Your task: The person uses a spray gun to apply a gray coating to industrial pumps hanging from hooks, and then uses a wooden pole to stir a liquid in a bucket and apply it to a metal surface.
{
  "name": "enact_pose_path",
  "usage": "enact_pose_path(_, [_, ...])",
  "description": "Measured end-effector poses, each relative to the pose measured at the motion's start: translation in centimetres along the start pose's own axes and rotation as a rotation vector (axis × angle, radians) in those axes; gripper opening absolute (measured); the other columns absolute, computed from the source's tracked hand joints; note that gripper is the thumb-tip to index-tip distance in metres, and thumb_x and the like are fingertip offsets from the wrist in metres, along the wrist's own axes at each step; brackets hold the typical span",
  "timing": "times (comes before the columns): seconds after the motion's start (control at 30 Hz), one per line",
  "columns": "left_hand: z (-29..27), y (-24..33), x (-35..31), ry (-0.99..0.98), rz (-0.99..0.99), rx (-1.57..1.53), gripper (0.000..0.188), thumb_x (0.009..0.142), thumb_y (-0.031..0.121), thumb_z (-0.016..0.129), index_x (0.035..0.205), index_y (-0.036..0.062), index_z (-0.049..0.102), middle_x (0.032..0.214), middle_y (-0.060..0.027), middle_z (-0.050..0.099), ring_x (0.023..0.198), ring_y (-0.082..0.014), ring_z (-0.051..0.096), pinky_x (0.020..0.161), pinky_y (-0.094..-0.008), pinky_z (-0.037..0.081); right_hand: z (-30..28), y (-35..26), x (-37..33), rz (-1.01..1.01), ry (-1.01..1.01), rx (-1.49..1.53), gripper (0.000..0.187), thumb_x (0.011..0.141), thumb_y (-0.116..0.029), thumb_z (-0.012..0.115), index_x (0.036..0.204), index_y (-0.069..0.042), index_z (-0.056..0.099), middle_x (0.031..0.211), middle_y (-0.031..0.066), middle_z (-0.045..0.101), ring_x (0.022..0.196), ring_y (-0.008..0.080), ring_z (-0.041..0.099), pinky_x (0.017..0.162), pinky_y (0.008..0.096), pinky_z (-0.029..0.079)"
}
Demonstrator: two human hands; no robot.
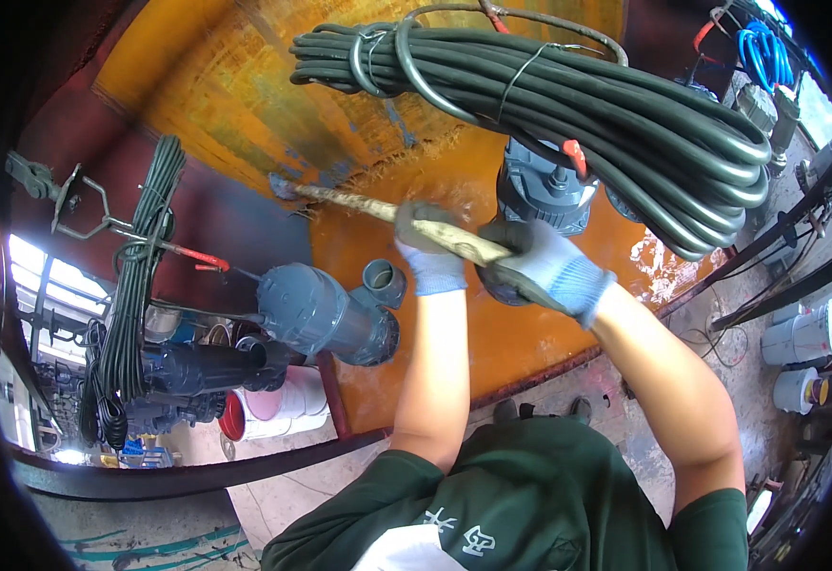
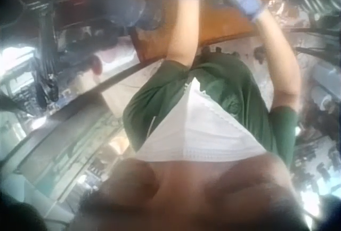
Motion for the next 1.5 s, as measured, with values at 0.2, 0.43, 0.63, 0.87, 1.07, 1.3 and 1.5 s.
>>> enact_pose_path(0.2, [4.2,-5.9,-7.4,0.150,-0.254,-0.091,0.019,0.096,0.012,0.055,0.084,0.0164,0.041,0.066,0.0044,0.033,0.051,-0.0098,0.036,0.044,-0.0251,0.033,-1.5,0.9,-10.5,0.108,0.230,0.070,0.046,0.087,-0.007,0.065,0.132,0.002,0.060,0.083,-0.0003,0.063,0.057,0.0046,0.055,0.050,0.0212,0.046])
enact_pose_path(0.43, [2.5,-4.1,-10.3,0.111,-0.299,-0.090,0.022,0.097,0.009,0.057,0.084,0.0166,0.040,0.067,0.0050,0.034,0.054,-0.0080,0.036,0.046,-0.0237,0.034,1.6,-0.5,-12.8,0.134,0.169,-0.086,0.054,0.086,-0.005,0.065,0.137,0.006,0.054,0.084,0.0025,0.065,0.068,0.0063,0.058,0.066,0.0260,0.051])
enact_pose_path(0.63, [0.8,-0.9,-9.4,0.067,-0.375,-0.076,0.034,0.098,0.016,0.057,0.072,0.0182,0.036,0.062,0.0062,0.029,0.049,-0.0075,0.030,0.043,-0.0234,0.028,3.9,-1.1,-11.2,-0.031,0.092,-0.237,0.055,0.085,-0.007,0.065,0.138,0.005,0.053,0.086,0.0214,0.063,0.076,0.0132,0.063,0.073,0.0324,0.052])
enact_pose_path(0.87, [-1.5,4.2,-6.5,-0.053,-0.267,-0.085,0.040,0.099,0.023,0.053,0.065,0.0196,0.033,0.059,0.0073,0.028,0.049,-0.0068,0.032,0.043,-0.0233,0.029,4.8,-1.8,-7.4,-0.047,-0.014,-0.169,0.053,0.086,-0.012,0.064,0.137,0.000,0.057,0.074,0.0126,0.066,0.059,0.0202,0.065,0.059,0.0328,0.051])
enact_pose_path(1.07, [-2.4,7.0,-2.1,-0.183,-0.098,-0.079,0.039,0.098,0.016,0.050,0.064,0.0186,0.031,0.057,0.0065,0.026,0.047,-0.0084,0.028,0.045,-0.0251,0.029,4.6,-1.0,-1.6,0.007,-0.108,0.041,0.047,0.088,-0.010,0.064,0.134,-0.004,0.061,0.080,-0.0012,0.060,0.058,0.0056,0.054,0.052,0.0222,0.046])
enact_pose_path(1.3, [3.2,2.1,-4.9,0.029,-0.085,0.061,0.037,0.098,0.016,0.053,0.067,0.0168,0.032,0.058,0.0056,0.030,0.048,-0.0087,0.032,0.044,-0.0259,0.032,1.1,-1.9,-6.0,0.035,0.076,0.014,0.047,0.085,-0.013,0.067,0.130,-0.001,0.063,0.081,-0.0018,0.061,0.059,0.0041,0.052,0.051,0.0214,0.045])
enact_pose_path(1.5, [4.2,-3.6,-10.1,0.126,-0.237,0.087,0.020,0.093,0.015,0.057,0.079,0.0126,0.042,0.069,0.0025,0.039,0.054,-0.0105,0.038,0.048,-0.0255,0.037,0.6,0.5,-14.0,0.170,0.290,0.165,0.047,0.088,-0.005,0.069,0.133,0.003,0.059,0.093,-0.0007,0.067,0.070,0.0026,0.054,0.061,0.0203,0.046])
Point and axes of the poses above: each hand's wrist, its own x-axis towards the middle knuckle, its own z-axis out of the palm, y = z × x, the point moved 1 cm from there along x, towards the middle knuckle
